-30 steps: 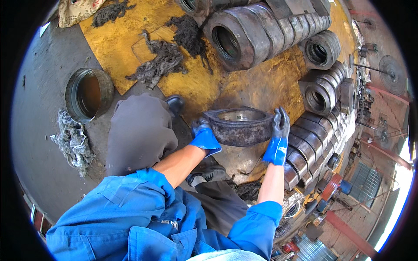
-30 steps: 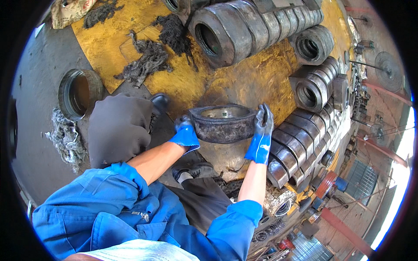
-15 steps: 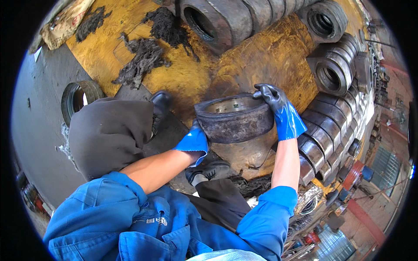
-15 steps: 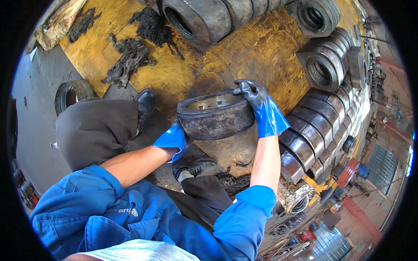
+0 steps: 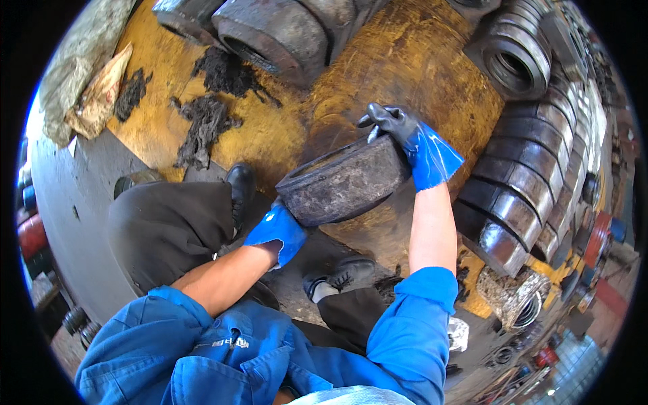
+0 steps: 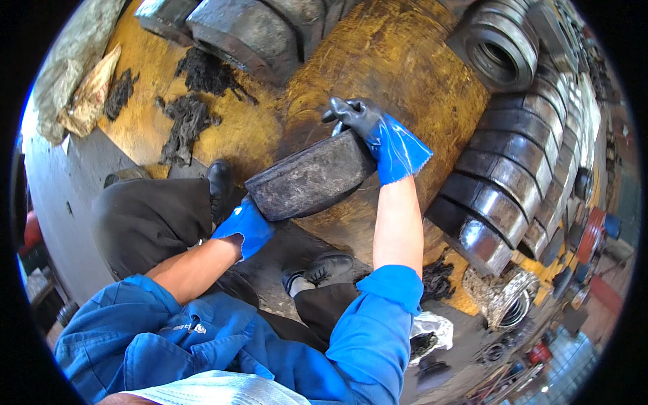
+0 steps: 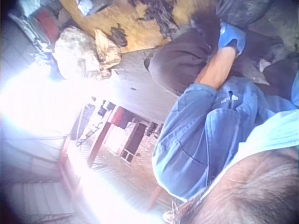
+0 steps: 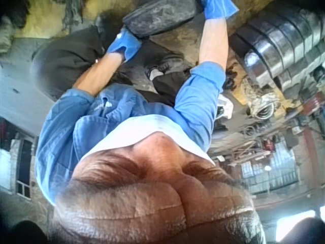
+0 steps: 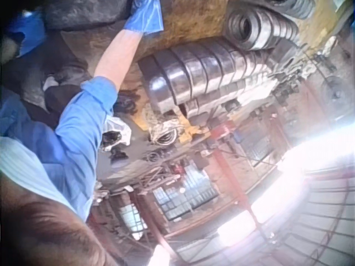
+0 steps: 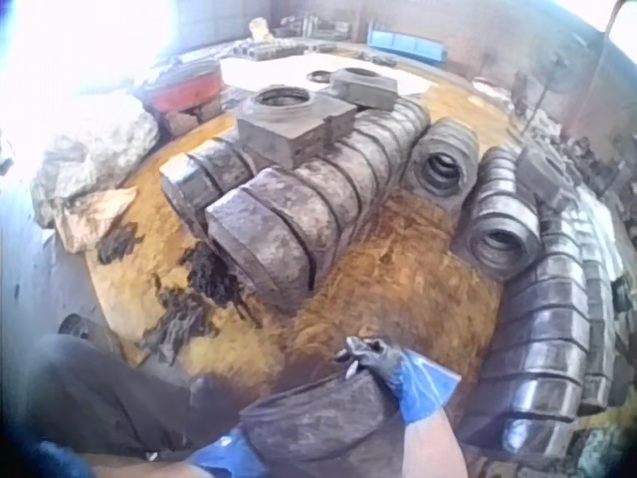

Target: The person sits on the floor and uses a metal scraper to clean the inner surface of a circular metal ring. They repeatedly scrape the inside of the ring and then use the tool to scrape the inside of a larger, square metal component.

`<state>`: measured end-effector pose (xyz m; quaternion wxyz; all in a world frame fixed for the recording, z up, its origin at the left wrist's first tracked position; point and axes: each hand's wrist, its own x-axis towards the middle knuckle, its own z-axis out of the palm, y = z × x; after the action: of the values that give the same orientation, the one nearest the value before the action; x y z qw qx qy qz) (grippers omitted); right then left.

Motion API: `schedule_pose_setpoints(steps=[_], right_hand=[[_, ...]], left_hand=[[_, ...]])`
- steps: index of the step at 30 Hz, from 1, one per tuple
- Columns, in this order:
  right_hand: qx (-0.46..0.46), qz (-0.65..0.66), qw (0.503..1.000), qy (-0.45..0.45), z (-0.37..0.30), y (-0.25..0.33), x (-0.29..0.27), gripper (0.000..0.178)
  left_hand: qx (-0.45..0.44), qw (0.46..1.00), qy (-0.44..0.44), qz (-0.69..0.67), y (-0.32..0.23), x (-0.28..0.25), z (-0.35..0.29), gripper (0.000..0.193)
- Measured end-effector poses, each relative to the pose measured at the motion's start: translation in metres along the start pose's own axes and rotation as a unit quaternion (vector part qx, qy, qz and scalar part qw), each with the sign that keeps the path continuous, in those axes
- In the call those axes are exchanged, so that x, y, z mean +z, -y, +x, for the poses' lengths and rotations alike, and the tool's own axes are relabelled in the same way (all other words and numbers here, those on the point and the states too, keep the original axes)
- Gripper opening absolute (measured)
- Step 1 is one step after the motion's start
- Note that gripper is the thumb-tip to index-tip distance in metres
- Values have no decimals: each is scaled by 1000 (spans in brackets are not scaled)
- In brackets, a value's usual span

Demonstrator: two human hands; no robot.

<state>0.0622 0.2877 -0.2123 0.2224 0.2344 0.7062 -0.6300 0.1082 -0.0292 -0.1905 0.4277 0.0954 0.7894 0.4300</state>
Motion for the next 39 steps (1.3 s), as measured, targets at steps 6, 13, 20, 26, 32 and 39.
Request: schedule_pose_setpoints(steps=[6, 13, 20, 26, 32, 39], right_hand=[[-7, -50, 998, -40, -12, -3, -5, 56], [-13, 70, 975, -211, -49, -52, -24, 55], [-30, 236, 881, -410, -115, -106, -3, 65], [15, 385, 657, -649, -164, -139, 97, 72], [-107, 357, 649, -663, -159, -195, 182, 63], [-88, 326, 669, -663, -174, -104, 149, 48]], left_hand=[[46, 982, 9, 181, -17, -1, 3, 61], [90, 984, -42, 146, -28, -12, 46, 65], [34, 982, -33, -185, -9, -1, 178, 51], [-4, 964, 66, -259, -152, 68, 193, 56], [198, 916, 159, -312, -108, 125, 280, 40], [137, 934, 77, -321, -72, 102, 179, 39]])
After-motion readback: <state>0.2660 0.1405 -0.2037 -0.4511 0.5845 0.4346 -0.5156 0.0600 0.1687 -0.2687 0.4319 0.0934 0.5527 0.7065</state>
